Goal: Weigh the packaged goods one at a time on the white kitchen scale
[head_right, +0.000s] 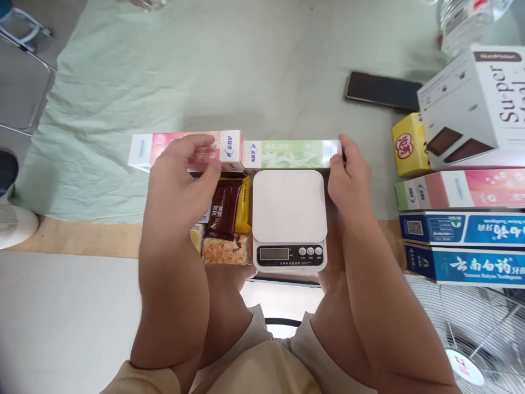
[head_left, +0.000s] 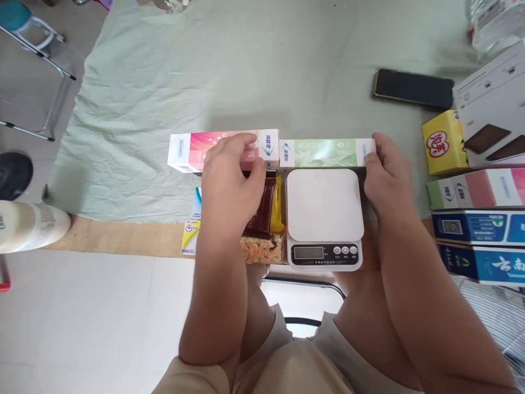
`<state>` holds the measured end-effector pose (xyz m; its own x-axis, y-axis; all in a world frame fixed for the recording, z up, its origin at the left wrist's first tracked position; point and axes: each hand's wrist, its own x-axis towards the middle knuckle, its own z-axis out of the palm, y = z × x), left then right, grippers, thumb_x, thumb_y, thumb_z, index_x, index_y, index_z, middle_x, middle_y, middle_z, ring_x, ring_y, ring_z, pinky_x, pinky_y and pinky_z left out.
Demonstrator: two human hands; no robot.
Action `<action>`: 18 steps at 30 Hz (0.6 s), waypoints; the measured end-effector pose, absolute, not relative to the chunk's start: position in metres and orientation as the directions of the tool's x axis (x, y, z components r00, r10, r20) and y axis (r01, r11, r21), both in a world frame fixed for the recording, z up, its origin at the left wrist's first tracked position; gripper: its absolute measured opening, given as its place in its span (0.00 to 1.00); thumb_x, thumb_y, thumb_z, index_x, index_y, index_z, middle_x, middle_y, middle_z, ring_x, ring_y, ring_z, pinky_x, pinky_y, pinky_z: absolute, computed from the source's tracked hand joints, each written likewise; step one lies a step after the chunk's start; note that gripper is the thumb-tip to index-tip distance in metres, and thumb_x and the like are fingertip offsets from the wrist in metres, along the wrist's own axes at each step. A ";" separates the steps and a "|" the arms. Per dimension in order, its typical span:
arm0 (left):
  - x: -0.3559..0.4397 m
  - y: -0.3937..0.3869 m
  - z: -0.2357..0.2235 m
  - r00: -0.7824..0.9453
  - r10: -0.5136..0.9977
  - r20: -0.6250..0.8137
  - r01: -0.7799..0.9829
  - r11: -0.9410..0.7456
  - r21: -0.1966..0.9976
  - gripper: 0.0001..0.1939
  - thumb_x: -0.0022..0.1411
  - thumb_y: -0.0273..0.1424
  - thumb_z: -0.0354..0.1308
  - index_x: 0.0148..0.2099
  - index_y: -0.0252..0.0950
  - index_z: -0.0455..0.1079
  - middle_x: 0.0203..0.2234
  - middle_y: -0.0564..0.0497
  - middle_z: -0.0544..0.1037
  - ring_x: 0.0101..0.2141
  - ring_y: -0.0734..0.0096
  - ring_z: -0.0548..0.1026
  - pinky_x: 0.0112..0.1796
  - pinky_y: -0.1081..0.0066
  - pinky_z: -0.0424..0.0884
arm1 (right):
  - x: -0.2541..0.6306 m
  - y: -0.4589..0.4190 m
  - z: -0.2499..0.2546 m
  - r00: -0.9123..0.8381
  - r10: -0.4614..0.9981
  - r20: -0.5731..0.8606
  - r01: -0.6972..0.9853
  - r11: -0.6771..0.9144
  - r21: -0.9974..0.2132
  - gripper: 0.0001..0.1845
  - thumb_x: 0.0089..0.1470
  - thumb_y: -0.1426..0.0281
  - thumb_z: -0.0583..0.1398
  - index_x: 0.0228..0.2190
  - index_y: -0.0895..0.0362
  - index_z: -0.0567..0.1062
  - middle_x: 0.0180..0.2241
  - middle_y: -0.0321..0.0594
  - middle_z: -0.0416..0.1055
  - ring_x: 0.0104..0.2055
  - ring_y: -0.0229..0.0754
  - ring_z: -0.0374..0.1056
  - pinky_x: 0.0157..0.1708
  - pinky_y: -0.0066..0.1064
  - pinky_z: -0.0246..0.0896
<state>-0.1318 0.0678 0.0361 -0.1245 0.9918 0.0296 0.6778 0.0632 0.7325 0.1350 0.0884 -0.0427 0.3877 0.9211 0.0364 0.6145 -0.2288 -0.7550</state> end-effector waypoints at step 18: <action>-0.125 0.067 0.034 -0.107 0.994 0.024 0.770 0.068 0.634 0.20 0.66 0.30 0.58 0.58 0.41 0.80 0.64 0.48 0.75 0.71 0.48 0.62 0.71 0.48 0.65 | 0.139 0.088 -0.046 0.357 0.933 0.034 0.575 -0.191 -0.795 0.26 0.63 0.68 0.57 0.61 0.53 0.75 0.65 0.46 0.73 0.70 0.54 0.68 0.75 0.57 0.58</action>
<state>-0.1245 0.0671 0.0338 -0.1072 0.9939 0.0243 0.7704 0.0676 0.6340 0.1386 0.0883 -0.0460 0.3575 0.9333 0.0340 0.5751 -0.1913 -0.7954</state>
